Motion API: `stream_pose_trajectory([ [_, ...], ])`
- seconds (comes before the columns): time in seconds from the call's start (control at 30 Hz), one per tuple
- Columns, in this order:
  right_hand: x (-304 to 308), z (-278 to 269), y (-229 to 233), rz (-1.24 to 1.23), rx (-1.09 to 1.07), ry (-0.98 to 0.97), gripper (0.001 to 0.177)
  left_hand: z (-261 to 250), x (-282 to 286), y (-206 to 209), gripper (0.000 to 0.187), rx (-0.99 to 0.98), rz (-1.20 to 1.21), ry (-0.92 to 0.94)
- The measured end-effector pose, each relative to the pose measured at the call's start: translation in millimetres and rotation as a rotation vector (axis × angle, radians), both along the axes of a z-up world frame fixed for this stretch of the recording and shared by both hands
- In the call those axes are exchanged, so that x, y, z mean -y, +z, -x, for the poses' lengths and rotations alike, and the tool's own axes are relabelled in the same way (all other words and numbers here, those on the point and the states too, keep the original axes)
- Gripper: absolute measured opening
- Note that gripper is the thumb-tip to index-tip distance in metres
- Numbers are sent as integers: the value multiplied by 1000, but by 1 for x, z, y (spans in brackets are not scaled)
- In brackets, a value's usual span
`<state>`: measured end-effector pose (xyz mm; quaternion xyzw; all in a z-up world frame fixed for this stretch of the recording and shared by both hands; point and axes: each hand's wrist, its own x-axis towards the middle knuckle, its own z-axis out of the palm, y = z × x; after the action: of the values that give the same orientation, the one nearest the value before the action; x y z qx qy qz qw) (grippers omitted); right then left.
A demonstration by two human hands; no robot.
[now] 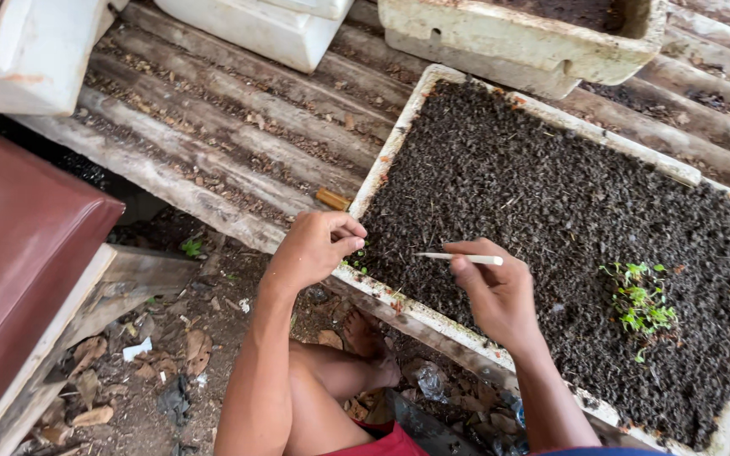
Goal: The person uses a small tool to lift delicate seedlings from a dense tray and places them into a tray of dark soil, spacing them out.
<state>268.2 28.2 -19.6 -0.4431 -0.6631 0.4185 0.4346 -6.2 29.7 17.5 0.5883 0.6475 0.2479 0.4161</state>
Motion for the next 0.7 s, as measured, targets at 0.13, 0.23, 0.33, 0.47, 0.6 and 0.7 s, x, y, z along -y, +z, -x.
stream_pose_trajectory([
  [0.13,-13,47,25,-82,64,208,17,8,4,3,13,1,1,9],
  [0.23,-22,65,16,-185,107,352,16,10,7,2,14,20,6,9],
  [0.33,-25,76,18,-172,150,416,19,11,8,5,14,17,37,-4],
  [0.47,-30,84,10,-150,259,464,16,13,8,4,12,22,34,-31],
  [0.6,-31,89,8,-177,326,517,14,15,4,-4,10,17,35,-52],
  [0.7,-33,92,7,-154,400,551,12,16,3,-10,11,30,35,-67],
])
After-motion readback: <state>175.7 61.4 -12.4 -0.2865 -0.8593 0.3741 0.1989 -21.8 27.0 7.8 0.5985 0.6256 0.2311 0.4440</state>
